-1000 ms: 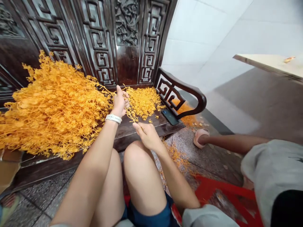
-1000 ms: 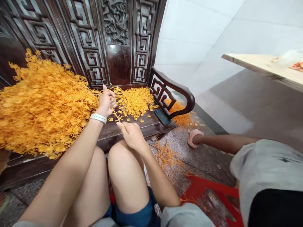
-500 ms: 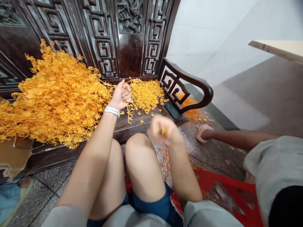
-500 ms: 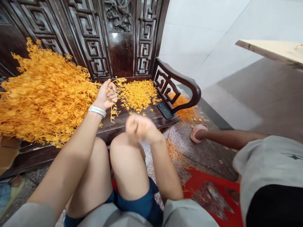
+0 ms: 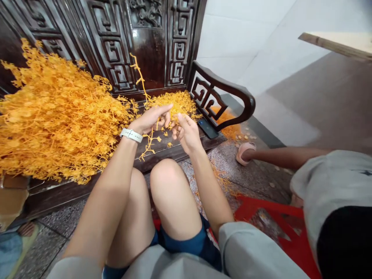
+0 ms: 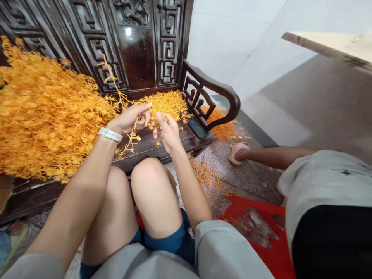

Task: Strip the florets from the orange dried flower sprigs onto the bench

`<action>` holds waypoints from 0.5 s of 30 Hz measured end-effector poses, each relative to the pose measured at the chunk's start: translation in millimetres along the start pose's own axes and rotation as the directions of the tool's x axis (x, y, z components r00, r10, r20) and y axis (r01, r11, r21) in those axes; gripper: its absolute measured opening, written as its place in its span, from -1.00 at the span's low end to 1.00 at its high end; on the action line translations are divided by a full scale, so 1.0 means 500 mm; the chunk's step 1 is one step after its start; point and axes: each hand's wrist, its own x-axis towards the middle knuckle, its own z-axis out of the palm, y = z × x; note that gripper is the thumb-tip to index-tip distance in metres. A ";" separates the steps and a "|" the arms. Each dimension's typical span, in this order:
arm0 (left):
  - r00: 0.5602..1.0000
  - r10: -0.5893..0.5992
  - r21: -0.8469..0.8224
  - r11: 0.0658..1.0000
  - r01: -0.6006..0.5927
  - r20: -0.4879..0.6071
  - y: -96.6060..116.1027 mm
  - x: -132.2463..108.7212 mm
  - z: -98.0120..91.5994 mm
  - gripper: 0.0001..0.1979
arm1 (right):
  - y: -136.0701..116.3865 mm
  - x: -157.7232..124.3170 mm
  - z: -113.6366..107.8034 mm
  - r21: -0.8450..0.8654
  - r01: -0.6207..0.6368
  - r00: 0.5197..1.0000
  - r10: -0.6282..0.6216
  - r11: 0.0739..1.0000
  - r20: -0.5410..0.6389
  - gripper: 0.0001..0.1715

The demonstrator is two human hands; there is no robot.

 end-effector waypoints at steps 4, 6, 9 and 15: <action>0.966 0.219 0.270 0.947 -0.176 -0.138 -0.021 0.019 -0.008 -0.29 | 0.016 -0.020 0.007 0.052 -0.050 0.998 0.048 0.997 0.028 -0.54; 0.931 0.307 0.315 0.919 -0.236 -0.200 -0.031 0.028 -0.011 -0.28 | 0.020 -0.043 0.016 0.133 -0.145 0.986 0.132 0.980 0.105 -0.57; 0.921 0.321 0.289 0.923 -0.253 -0.218 -0.038 0.035 -0.004 -0.25 | 0.018 -0.069 0.028 0.267 -0.282 0.950 0.230 0.922 0.210 -0.58; 0.877 0.295 0.184 0.953 -0.241 -0.379 -0.034 0.054 0.024 -0.32 | 0.028 -0.128 0.047 0.283 -0.272 0.929 0.174 0.920 0.325 -0.60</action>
